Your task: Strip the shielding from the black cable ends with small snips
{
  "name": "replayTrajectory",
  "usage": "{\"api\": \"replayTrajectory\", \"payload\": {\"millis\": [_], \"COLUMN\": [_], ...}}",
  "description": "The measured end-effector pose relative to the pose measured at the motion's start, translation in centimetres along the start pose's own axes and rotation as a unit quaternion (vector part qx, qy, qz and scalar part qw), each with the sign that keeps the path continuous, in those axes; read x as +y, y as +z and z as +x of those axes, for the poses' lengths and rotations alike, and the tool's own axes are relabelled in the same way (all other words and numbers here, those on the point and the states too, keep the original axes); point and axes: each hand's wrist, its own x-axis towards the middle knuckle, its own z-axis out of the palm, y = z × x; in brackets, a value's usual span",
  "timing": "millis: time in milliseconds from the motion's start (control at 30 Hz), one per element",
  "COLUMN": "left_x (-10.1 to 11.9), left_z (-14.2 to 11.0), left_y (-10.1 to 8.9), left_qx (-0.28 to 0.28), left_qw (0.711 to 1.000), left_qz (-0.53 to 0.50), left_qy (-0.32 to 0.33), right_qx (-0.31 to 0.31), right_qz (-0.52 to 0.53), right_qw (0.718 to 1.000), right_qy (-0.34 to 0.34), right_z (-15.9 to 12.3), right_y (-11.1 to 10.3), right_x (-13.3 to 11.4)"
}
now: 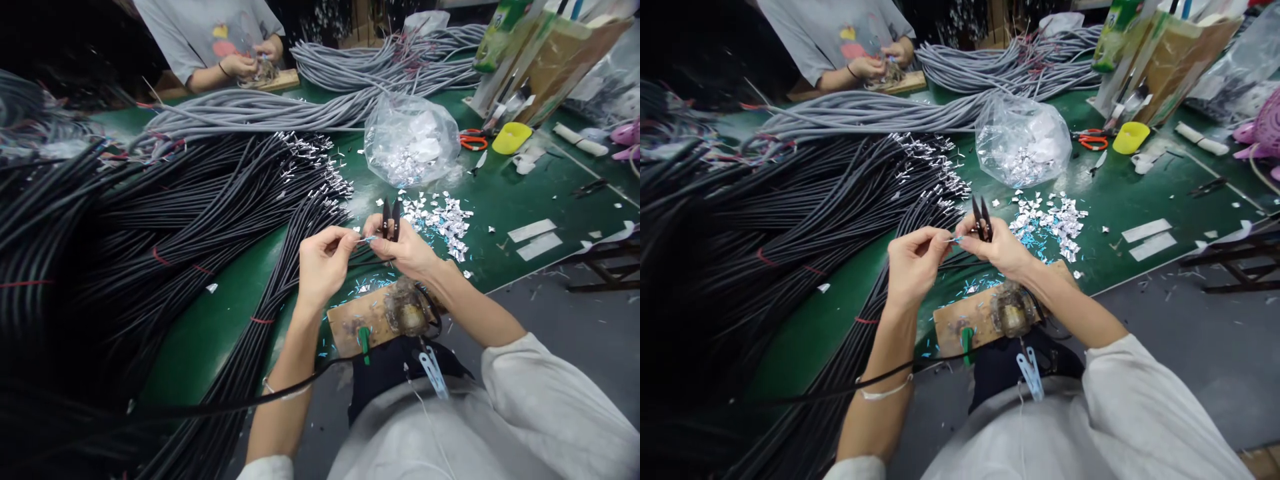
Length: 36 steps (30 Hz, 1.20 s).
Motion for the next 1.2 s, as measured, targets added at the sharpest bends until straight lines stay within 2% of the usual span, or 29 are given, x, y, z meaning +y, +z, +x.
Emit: {"api": "replayTrajectory", "payload": {"millis": [100,167,233,300,333,400,433,500,567,600,633,767,867,933,1000,1067,1133,1200], "left_x": [0.4,0.7,0.7,0.5,0.5,0.4,0.4,0.4,0.4,0.4,0.4,0.7,1.0,1.2,1.2,1.1,0.9,0.8], "left_z": [0.0,-0.2,-0.3,-0.3,-0.3,-0.4,-0.4,-0.5,-0.5,-0.5,-0.6,-0.6,-0.6,-0.7,-0.7,-0.7,-0.6,-0.5], "left_y": [0.0,0.1,0.2,0.4,0.5,0.6,0.6,0.6,0.6,0.5,0.5,0.5,0.7,0.8,0.9,0.9,0.7,0.4], "left_qx": [0.024,0.047,0.067,0.063,0.049,0.016,0.006,0.003,0.009,0.012,0.015,0.022,0.033,0.046,0.055,0.054,0.047,0.024], "left_qw": [0.996,0.988,0.985,0.991,0.994,0.998,0.998,0.997,0.995,0.994,0.993,0.995,0.997,0.998,0.997,0.996,0.995,0.994], "left_qz": [0.058,0.112,0.130,0.109,0.091,0.056,0.039,0.001,-0.041,-0.054,-0.061,-0.037,-0.011,0.006,0.018,0.029,0.039,0.031], "left_qy": [0.059,0.092,0.088,0.045,0.017,-0.032,-0.049,-0.072,-0.087,-0.093,-0.099,-0.091,-0.063,-0.052,-0.049,-0.057,-0.075,-0.099], "right_qx": [0.055,0.047,0.019,0.023,0.040,0.083,0.104,0.158,0.245,0.268,0.265,0.175,0.159,0.152,0.153,0.152,0.126,0.090], "right_qz": [-0.028,0.000,-0.003,-0.082,-0.143,-0.258,-0.294,-0.307,-0.268,-0.256,-0.253,-0.255,-0.239,-0.251,-0.295,-0.353,-0.405,-0.451], "right_qw": [0.998,0.998,0.999,0.996,0.984,0.942,0.924,0.907,0.898,0.897,0.901,0.929,0.940,0.936,0.912,0.872,0.832,0.804], "right_qy": [0.011,0.053,0.047,-0.039,-0.098,-0.196,-0.224,-0.243,-0.250,-0.243,-0.233,-0.201,-0.187,-0.196,-0.239,-0.305,-0.357,-0.376], "right_z": [0.2,0.2,0.0,-0.2,-0.2,-0.2,-0.1,0.2,0.4,0.4,0.4,-0.2,-0.5,-0.5,-0.5,-0.6,-0.8,-0.9], "right_y": [-0.1,0.0,0.2,0.3,0.2,-0.2,-0.5,-1.3,-1.9,-2.0,-1.9,-0.4,0.5,0.6,0.5,0.5,0.4,0.1], "right_x": [0.1,0.1,0.1,0.0,-0.1,-0.1,-0.2,-0.2,-0.2,-0.3,-0.4,-0.5,-0.3,-0.2,-0.1,0.1,0.1,0.0]}}
